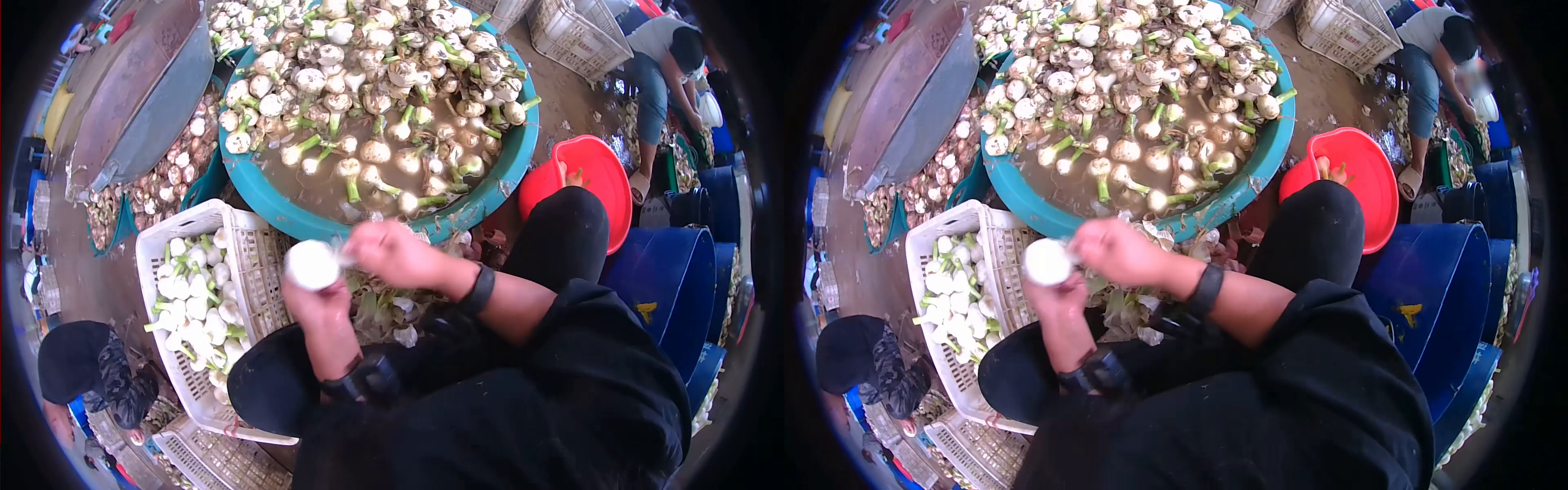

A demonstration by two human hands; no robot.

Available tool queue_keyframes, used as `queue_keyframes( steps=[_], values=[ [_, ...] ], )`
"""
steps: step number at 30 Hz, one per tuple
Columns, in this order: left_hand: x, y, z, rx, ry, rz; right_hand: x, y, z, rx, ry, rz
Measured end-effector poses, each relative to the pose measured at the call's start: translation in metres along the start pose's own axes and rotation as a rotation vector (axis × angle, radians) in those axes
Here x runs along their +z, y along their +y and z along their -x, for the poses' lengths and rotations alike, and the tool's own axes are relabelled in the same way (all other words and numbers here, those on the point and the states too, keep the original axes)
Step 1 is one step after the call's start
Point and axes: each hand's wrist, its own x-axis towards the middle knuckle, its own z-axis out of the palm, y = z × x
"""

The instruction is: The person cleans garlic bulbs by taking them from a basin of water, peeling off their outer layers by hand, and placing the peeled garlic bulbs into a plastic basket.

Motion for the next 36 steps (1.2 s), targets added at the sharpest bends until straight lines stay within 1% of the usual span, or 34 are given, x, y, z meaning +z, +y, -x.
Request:
queue_keyframes(
  steps=[1, 2, 3, 4, 5, 6, 7, 8, 9, 10, 11, 12, 13, 15, 16, 17, 18, 19, 20, 21, 23, 24, 25, 27, 28, 29, 31, 32, 33, 35, 36],
  values=[
    [-0.018, 0.02, -0.003, -0.02, -0.146, 0.179, -0.011, -0.001, 0.001, 0.196, 0.043, -0.288],
    [-0.036, 0.047, -0.006, 0.068, -0.263, 0.313, -0.021, 0.009, -0.007, 0.264, 0.163, -0.361],
    [-0.049, 0.065, -0.007, 0.158, -0.374, 0.446, -0.037, 0.019, -0.017, 0.391, 0.206, -0.32],
    [-0.024, 0.067, 0.006, 0.402, -0.162, 0.518, -0.049, 0.034, -0.027, 0.466, 0.332, -0.153],
    [0.01, 0.067, 0.023, 0.641, 0.057, 0.578, -0.061, 0.067, -0.039, 0.384, 0.361, 0.077],
    [0.024, 0.056, 0.03, 0.743, -0.1, 0.505, -0.069, 0.08, -0.053, 0.561, 0.314, 0.345],
    [0.026, 0.048, 0.024, 0.744, -0.106, 0.505, -0.068, 0.101, -0.067, 0.555, 0.273, 0.43],
    [0.024, 0.039, 0.014, 0.646, -0.018, 0.273, -0.065, 0.128, -0.081, 0.548, 0.232, 0.514],
    [0.022, 0.028, 0.005, 0.545, 0.071, 0.045, -0.066, 0.155, -0.092, 0.543, 0.233, 0.515],
    [0.024, 0.016, -0.003, 0.46, 0.097, -0.075, -0.066, 0.18, -0.104, 0.358, 0.044, 0.788],
    [0.026, 0.006, -0.01, 0.378, 0.125, -0.196, -0.063, 0.19, -0.113, 0.157, -0.15, 1.046],
    [0.025, -0.002, -0.017, 0.345, 0.139, -0.301, -0.054, 0.174, -0.117, 0.277, -0.107, 1.056],
    [0.024, -0.008, -0.021, 0.311, 0.157, -0.403, -0.046, 0.158, -0.112, 0.268, -0.119, 1.049],
    [0.028, -0.019, -0.023, 0.201, 0.13, -0.494, -0.027, 0.074, -0.076, 0.385, 0.005, 0.707],
    [0.03, -0.023, -0.026, 0.113, 0.091, -0.486, -0.018, 0.053, -0.057, 0.215, 0.011, 0.811],
    [0.028, -0.026, -0.03, 0.041, -0.001, -0.456, -0.011, 0.042, -0.041, 0.044, 0.021, 0.914],
    [0.034, -0.028, -0.029, 0.04, 0.013, -0.489, -0.006, 0.04, -0.031, 0.053, 0.022, 0.914],
    [0.04, -0.03, -0.026, 0.039, 0.024, -0.522, -0.004, 0.038, -0.022, -0.113, 0.001, 0.982],
    [0.04, -0.033, -0.022, 0.132, 0.019, -0.63, -0.003, 0.036, -0.015, -0.279, -0.018, 1.047],
    [0.038, -0.035, -0.021, 0.126, 0.012, -0.632, -0.003, 0.035, -0.012, -0.273, -0.012, 1.053],
    [0.029, -0.034, -0.021, 0.095, -0.048, -0.693, 0.0, 0.03, -0.008, -0.243, -0.1, 1.044],
    [0.026, -0.032, -0.021, 0.071, -0.072, -0.617, 0.001, 0.026, -0.006, -0.112, -0.113, 0.939],
    [0.025, -0.033, -0.019, 0.071, -0.077, -0.617, 0.0, 0.027, -0.004, -0.112, -0.109, 0.943],
    [0.027, -0.034, -0.014, 0.06, -0.154, -0.694, -0.005, 0.035, -0.005, 0.144, -0.064, 0.573],
    [0.027, -0.034, -0.012, 0.066, -0.208, -0.724, -0.013, 0.039, -0.004, 0.29, -0.117, 0.383],
    [0.026, -0.035, -0.012, 0.066, -0.218, -0.725, -0.015, 0.041, -0.002, 0.288, -0.11, 0.387],
    [0.02, -0.036, -0.019, 0.151, -0.41, -0.552, -0.017, 0.044, 0.004, 0.586, -0.025, -0.265],
    [0.02, -0.035, -0.02, 0.172, -0.456, -0.535, -0.017, 0.034, 0.006, 0.563, 0.028, -0.277],
    [0.021, -0.035, -0.021, 0.171, -0.46, -0.536, -0.017, 0.03, 0.007, 0.561, 0.032, -0.277],
    [0.023, -0.037, -0.019, 0.205, -0.423, -0.549, -0.017, 0.026, 0.009, 0.045, -0.048, 0.291],
    [0.029, -0.037, -0.011, 0.218, -0.417, -0.609, -0.016, 0.029, 0.011, -0.013, -0.029, 0.484]
  ],
)
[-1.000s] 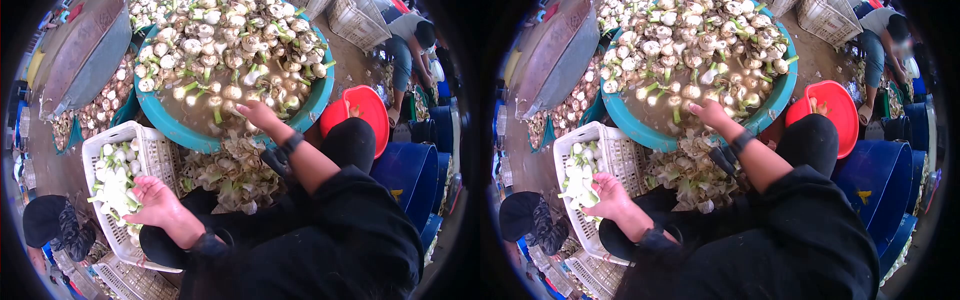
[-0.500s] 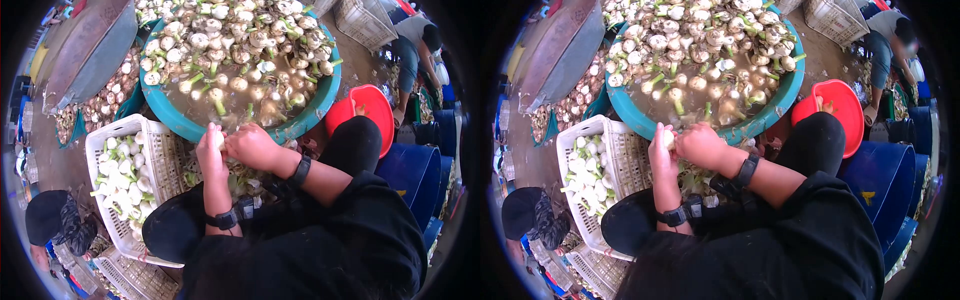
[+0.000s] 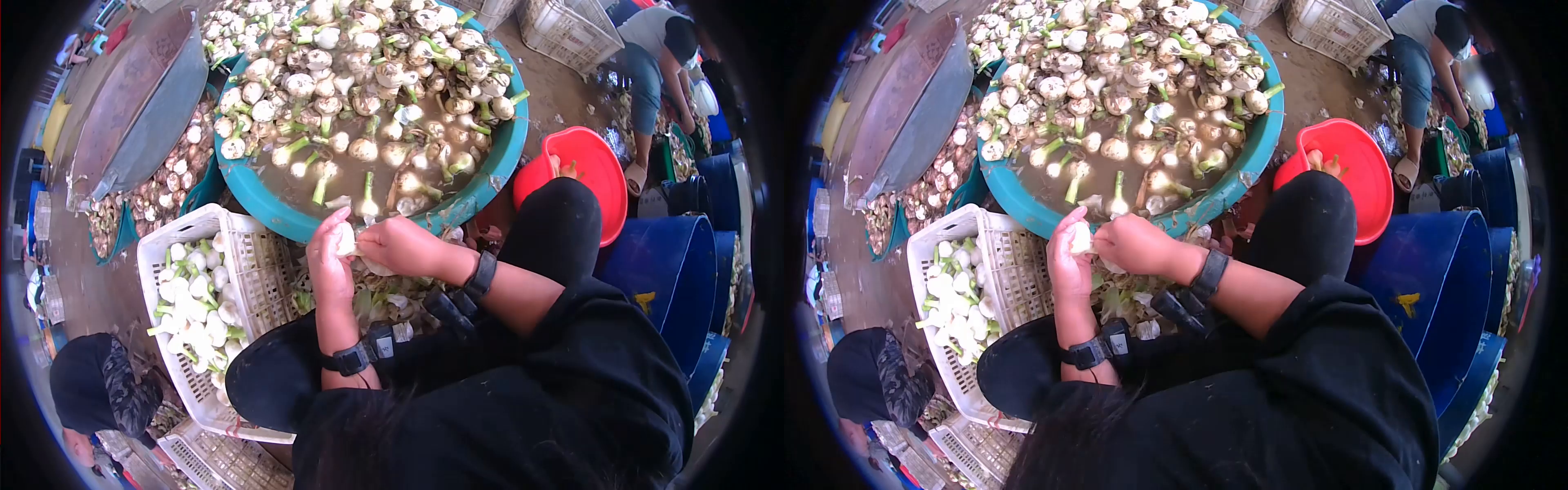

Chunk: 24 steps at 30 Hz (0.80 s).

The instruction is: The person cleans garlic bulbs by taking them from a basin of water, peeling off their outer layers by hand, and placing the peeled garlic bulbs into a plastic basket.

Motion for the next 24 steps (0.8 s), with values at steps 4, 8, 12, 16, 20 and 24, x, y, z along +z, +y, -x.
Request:
queue_keyframes(
  steps=[4, 8, 12, 16, 20, 24],
  values=[
    [-0.001, -0.013, -0.003, 0.068, -0.058, 0.003, -0.003, 0.001, 0.001, -0.01, 0.014, 0.058],
    [-0.006, -0.016, -0.01, 0.034, -0.095, 0.11, -0.003, 0.001, 0.002, 0.213, -0.05, -0.358],
    [-0.003, -0.012, -0.008, 0.007, -0.116, 0.216, 0.004, -0.001, 0.004, -0.054, 0.044, -0.166],
    [-0.002, -0.021, -0.008, -0.055, -0.072, 0.305, 0.009, -0.001, 0.004, 0.1, 0.045, -0.137],
    [0.001, -0.014, -0.004, -0.036, -0.059, 0.262, 0.011, -0.002, 0.006, 0.667, -0.07, -1.215],
    [-0.001, -0.01, -0.006, 0.085, -0.078, 0.098, 0.0, 0.002, 0.004, 0.561, -0.102, -1.091]
  ],
)
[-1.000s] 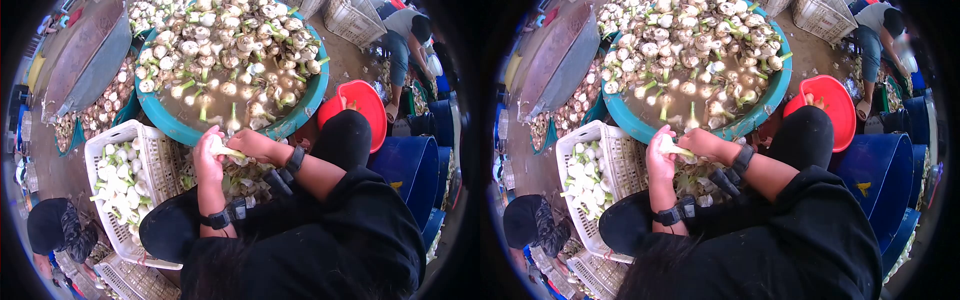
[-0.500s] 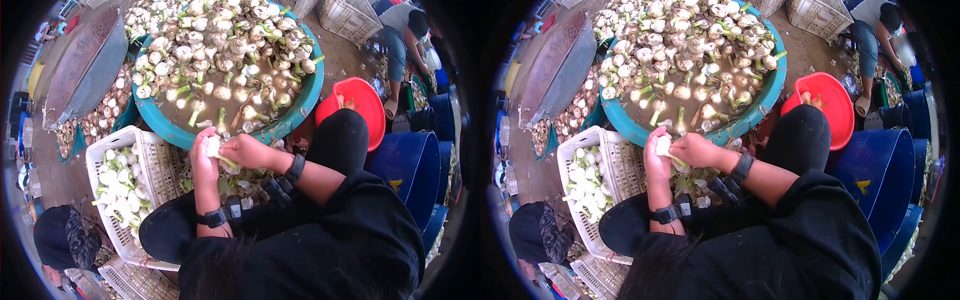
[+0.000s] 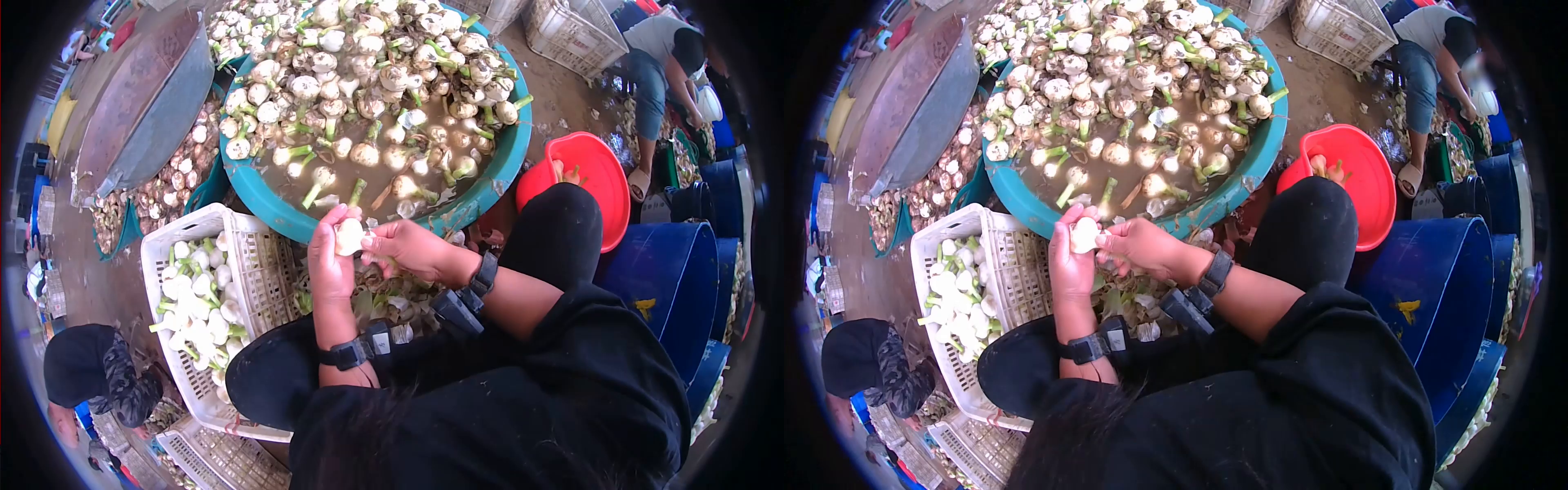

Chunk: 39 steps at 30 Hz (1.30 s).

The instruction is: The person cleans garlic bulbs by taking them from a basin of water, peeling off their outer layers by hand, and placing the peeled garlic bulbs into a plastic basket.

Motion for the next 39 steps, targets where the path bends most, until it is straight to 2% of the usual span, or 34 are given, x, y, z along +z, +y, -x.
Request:
queue_keyframes(
  steps=[1, 2, 3, 4, 5, 7, 9, 10, 11, 13, 14, 15, 16, 17, 18, 19, 21, 22, 25, 26, 27, 29, 31, 33, 34, 35, 36, 37, 38, 39],
  values=[
    [-0.006, 0.005, 0.0, -0.003, -0.007, 0.0, -0.005, 0.002, -0.002, -0.112, 0.084, 0.329],
    [-0.015, 0.012, 0.001, -0.173, -0.041, -0.206, -0.006, -0.002, 0.002, -0.391, 0.226, 0.657],
    [-0.011, 0.021, 0.002, -0.342, -0.076, -0.412, -0.01, -0.004, 0.002, -0.392, 0.234, 0.657],
    [-0.002, 0.025, 0.006, -0.414, -0.068, -0.589, -0.014, -0.004, 0.001, -0.693, 0.313, 0.974],
    [0.002, 0.021, 0.008, -0.418, -0.071, -0.589, -0.016, -0.004, 0.001, -0.996, 0.386, 1.286],
    [0.007, 0.014, 0.013, -0.262, -0.077, -0.629, -0.017, 0.0, 0.0, -0.913, 0.378, 1.241],
    [0.013, 0.012, 0.017, -0.214, -0.106, -0.597, -0.016, -0.007, -0.003, -0.121, 0.38, 0.432],
    [0.016, 0.012, 0.019, -0.164, -0.133, -0.562, -0.02, -0.012, 0.0, 0.0, 0.324, 0.244],
    [0.018, 0.012, 0.02, -0.115, -0.16, -0.527, -0.021, -0.011, 0.001, -0.002, 0.328, 0.242],
    [0.017, 0.004, 0.02, -0.076, -0.172, -0.419, -0.027, -0.006, -0.001, 0.061, 0.193, -0.263],
    [0.02, 0.001, 0.021, -0.062, -0.123, -0.076, -0.029, -0.005, -0.005, 0.03, 0.098, -0.37],
    [0.021, -0.001, 0.021, -0.044, -0.074, 0.268, -0.031, -0.003, -0.004, 0.027, 0.096, -0.368],
    [0.015, -0.007, 0.019, -0.031, -0.092, 0.408, -0.031, 0.002, -0.001, -0.15, -0.006, -0.309],
    [0.007, -0.012, 0.017, -0.028, -0.091, 0.404, -0.026, 0.002, 0.006, -0.326, -0.109, -0.251],
    [0.001, -0.013, 0.014, -0.049, -0.011, 0.579, -0.02, -0.003, 0.021, -0.303, -0.038, 0.121],
    [-0.007, -0.014, 0.012, -0.067, 0.071, 0.755, -0.019, 0.005, 0.024, -0.318, -0.146, 0.18],
    [-0.013, -0.017, 0.001, -0.12, -0.175, 0.898, -0.013, 0.014, 0.033, -0.361, -0.151, 0.46],
    [-0.015, -0.021, 0.005, -0.168, -0.067, 0.866, -0.013, 0.015, 0.036, -0.381, -0.128, 0.658],
    [0.01, -0.014, 0.018, -0.314, 0.135, 0.633, -0.01, 0.012, 0.038, -0.411, -0.061, 0.843],
    [0.012, -0.014, 0.02, -0.295, 0.07, 0.632, -0.011, 0.009, 0.035, -0.261, -0.058, 0.716],
    [0.014, -0.012, 0.022, -0.273, 0.004, 0.634, -0.008, 0.01, 0.034, -0.166, 0.001, 0.299],
    [0.019, -0.004, 0.027, -0.282, -0.094, 0.722, -0.003, -0.005, 0.04, -0.029, 0.111, 0.008],
    [0.024, -0.008, 0.024, -0.273, -0.001, 0.336, -0.008, 0.0, 0.033, -0.063, 0.158, 0.077],
    [0.022, -0.011, 0.024, -0.29, 0.033, 0.128, -0.015, 0.01, 0.027, -0.098, 0.208, 0.141],
    [0.017, -0.017, 0.021, -0.29, 0.032, 0.13, -0.019, 0.015, 0.025, -0.243, 0.156, 0.406],
    [0.012, -0.02, 0.017, -0.417, 0.049, 0.216, -0.02, 0.015, 0.025, -0.384, 0.099, 0.67],
    [0.007, -0.024, 0.015, -0.543, 0.069, 0.304, -0.02, 0.016, 0.028, -0.38, 0.096, 0.672],
    [0.004, -0.029, 0.013, -0.542, 0.074, 0.307, -0.019, 0.015, 0.03, -0.261, 0.073, 0.573],
    [0.008, -0.028, 0.011, -0.65, 0.112, 0.292, -0.017, 0.012, 0.033, -0.143, 0.05, 0.474],
    [0.011, -0.028, 0.01, -0.757, 0.149, 0.277, -0.014, 0.007, 0.036, -0.143, 0.046, 0.477]
  ],
)
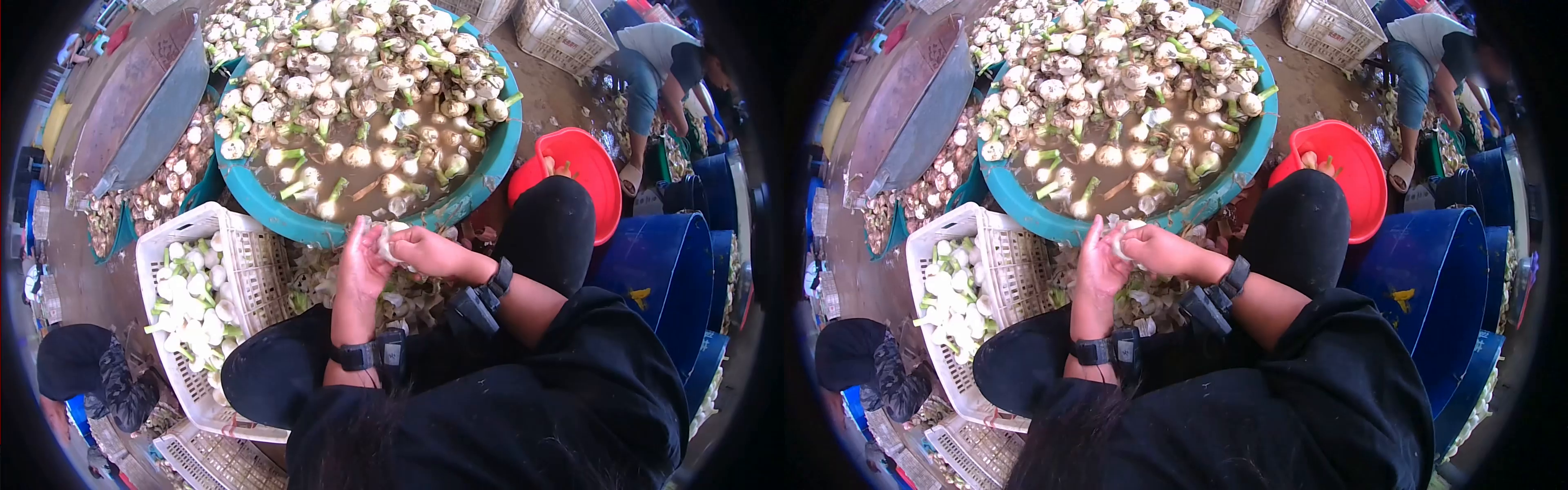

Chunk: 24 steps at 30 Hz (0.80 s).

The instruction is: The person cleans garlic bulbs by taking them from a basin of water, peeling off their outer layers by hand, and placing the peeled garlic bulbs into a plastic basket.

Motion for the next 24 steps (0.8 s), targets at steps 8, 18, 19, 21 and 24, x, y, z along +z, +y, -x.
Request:
queue_keyframes(
  steps=[8, 18, 19, 21, 24],
  values=[
    [-0.023, 0.003, -0.014, 0.326, 0.201, -0.112, -0.011, -0.018, 0.026, -0.014, -0.253, 1.244],
    [0.005, -0.006, -0.002, 0.511, 0.268, -0.39, -0.11, -0.011, 0.018, 0.072, 0.685, 1.024],
    [0.006, -0.008, -0.002, 0.507, 0.269, -0.401, -0.109, -0.006, 0.021, 0.282, 0.497, 1.072],
    [0.007, -0.011, -0.003, 0.491, 0.285, -0.392, -0.116, 0.017, 0.027, 0.651, 0.275, 1.048],
    [0.016, -0.019, -0.005, 0.454, 0.313, -0.369, -0.132, 0.068, 0.022, 0.893, 0.3, 0.919]
  ],
)
